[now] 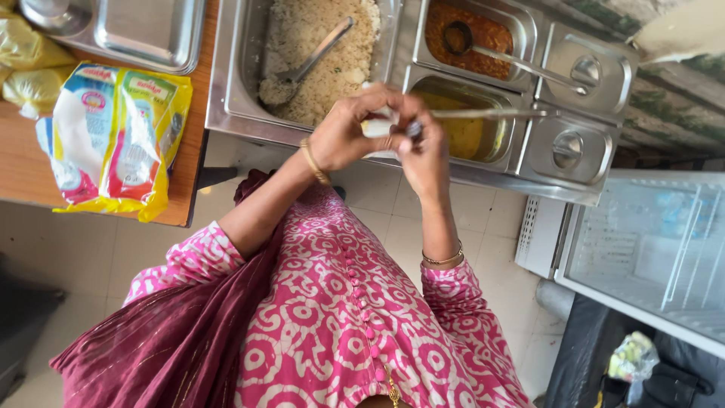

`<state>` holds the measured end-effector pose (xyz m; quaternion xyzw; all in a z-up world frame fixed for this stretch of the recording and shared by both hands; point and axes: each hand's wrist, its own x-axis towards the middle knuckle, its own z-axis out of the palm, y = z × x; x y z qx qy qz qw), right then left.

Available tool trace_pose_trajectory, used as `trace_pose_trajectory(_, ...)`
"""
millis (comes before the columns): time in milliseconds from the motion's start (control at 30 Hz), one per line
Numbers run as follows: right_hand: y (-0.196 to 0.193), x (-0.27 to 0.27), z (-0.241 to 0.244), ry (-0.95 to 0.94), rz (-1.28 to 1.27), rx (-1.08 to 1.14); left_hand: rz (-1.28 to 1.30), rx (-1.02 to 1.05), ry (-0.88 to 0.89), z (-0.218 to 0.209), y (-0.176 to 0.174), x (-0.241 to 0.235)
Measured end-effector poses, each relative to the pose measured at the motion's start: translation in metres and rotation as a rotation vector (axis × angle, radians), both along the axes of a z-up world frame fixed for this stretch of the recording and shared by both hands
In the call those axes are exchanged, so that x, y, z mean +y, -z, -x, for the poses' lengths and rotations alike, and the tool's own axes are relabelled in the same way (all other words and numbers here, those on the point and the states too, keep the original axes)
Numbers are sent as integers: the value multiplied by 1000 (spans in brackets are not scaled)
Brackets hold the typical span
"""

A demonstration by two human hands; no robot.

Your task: The person repeatedly scoops a yellow curry from a stainless steel food warmer into small plastic bags using a ladle, then ties each bag and places it on a nearby table. The process is repeated multiple times throughout the clip.

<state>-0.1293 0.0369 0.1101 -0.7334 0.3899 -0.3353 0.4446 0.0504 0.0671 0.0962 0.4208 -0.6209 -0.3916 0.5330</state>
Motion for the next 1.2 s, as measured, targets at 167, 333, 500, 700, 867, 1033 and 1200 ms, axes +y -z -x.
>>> trace_pose_trajectory(167, -11, 0, -23, -134, -370, -318, -272, -165, 158, -26, 27, 19)
trace_pose_trajectory(333, -34, -15, -34, -106, -569, -623, -390, 329, 332, -47, 65, 32)
trace_pose_trajectory(500, -26, -20, -57, -240, -623, -426, -383, -26, 212, -78, 40, 48)
trace_pose_trajectory(700, 19, -33, -47, -491, -429, -372, 12, -582, -169, -101, -29, 84)
trace_pose_trajectory(867, 78, -48, -73, -451, -583, -815, -298, 95, -230, -100, -25, 101)
trace_pose_trajectory(1033, 161, 25, -150, -126, -1530, -877, -339, 799, -653, -105, 32, 83)
trace_pose_trajectory(1200, 123, 40, -140, -319, -249, -105, -295, 219, -763, -115, 55, 115)
